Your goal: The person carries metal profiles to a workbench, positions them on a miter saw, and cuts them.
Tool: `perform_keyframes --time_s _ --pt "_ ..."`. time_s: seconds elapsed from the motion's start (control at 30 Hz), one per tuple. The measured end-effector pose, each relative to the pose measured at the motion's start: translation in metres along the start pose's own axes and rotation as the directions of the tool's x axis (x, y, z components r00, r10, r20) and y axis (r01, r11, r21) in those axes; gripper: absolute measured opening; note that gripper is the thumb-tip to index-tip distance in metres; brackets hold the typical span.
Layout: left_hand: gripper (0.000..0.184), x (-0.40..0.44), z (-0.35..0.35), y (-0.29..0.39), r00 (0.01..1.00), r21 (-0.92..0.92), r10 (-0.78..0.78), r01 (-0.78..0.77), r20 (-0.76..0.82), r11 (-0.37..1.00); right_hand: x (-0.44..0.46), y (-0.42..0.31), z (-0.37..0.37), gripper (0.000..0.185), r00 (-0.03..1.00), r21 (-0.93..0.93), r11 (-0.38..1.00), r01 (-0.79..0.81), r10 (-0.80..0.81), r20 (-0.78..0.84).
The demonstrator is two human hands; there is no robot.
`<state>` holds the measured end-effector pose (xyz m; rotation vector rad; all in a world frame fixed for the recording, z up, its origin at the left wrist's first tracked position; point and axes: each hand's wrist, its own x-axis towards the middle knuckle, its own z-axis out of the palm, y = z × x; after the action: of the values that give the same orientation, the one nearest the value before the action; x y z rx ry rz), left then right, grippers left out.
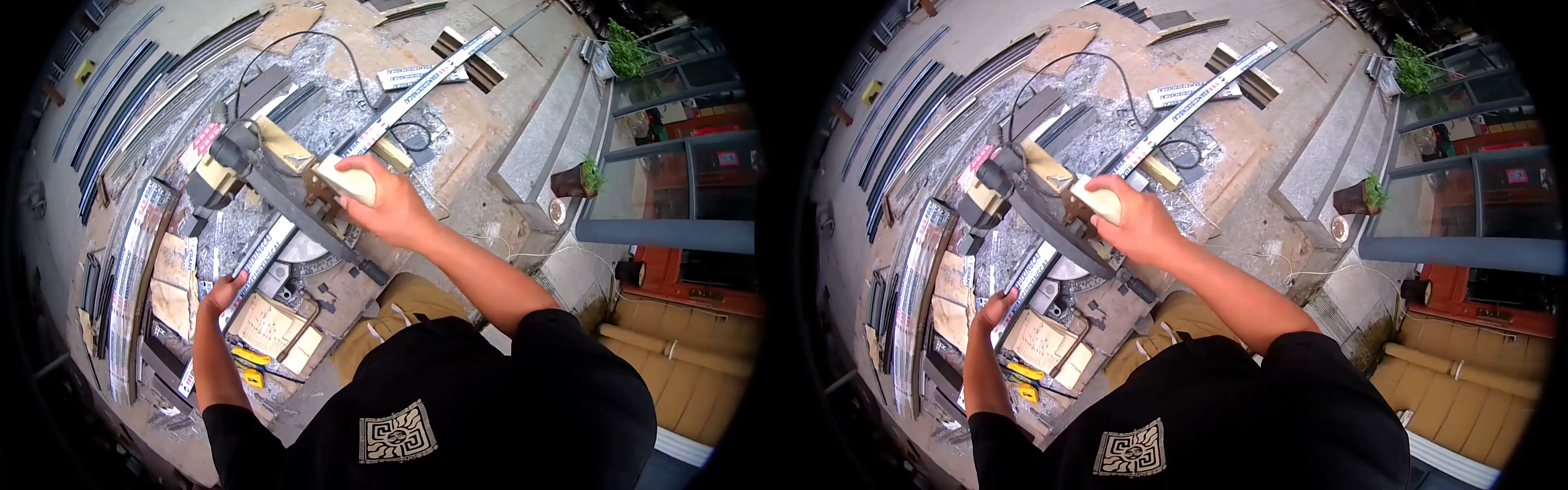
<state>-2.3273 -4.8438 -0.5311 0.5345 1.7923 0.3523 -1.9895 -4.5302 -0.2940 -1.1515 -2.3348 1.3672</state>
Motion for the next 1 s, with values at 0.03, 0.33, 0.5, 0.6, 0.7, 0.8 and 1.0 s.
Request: perform_keyframes --time_s 0.03,0.33,0.5,0.6,0.7,0.8,1.0 --pt "0.103 0.015 -0.003 -0.019 0.998 -0.021 -0.036 0.036 0.042 0.999 0.015 -0.018 -0.004 0.048 0.999 -0.023 0.999 0.046 -0.045 0.010" --pt "0.094 -0.018 0.005 0.009 0.993 0.059 -0.101 0.104 -0.053 0.993 0.151 -0.129 -0.019 0.048 0.946 -0.158 0.959 0.236 -0.190 0.262" --pt "0.083 -0.016 0.017 -0.023 0.998 -0.050 -0.030 0.027 -0.052 0.998 0.228 -0.126 0.006 0.051 0.873 -0.376 0.789 0.486 -0.418 0.252" --pt "0.085 -0.037 0.028 -0.003 0.980 -0.142 -0.111 0.088 -0.163 0.986 0.233 -0.141 0.002 0.056 0.904 -0.316 0.872 0.374 -0.267 0.333" --pt "0.082 -0.044 0.046 -0.014 0.898 0.173 0.179 -0.118 -0.402 0.978 0.247 -0.141 0.008 0.058 0.888 -0.367 0.820 0.438 -0.334 0.316" --pt "0.093 -0.069 0.064 -0.007 0.845 0.307 0.240 -0.096 -0.478 0.947 0.248 -0.138 0.014 0.055 0.922 -0.311 0.875 0.370 -0.304 0.242" --pt "0.065 -0.072 0.078 -0.035 0.745 0.430 0.196 0.133 -0.638 0.893 0.234 -0.153 0.010 0.042 0.954 -0.076 0.994 0.076 -0.050 0.296"
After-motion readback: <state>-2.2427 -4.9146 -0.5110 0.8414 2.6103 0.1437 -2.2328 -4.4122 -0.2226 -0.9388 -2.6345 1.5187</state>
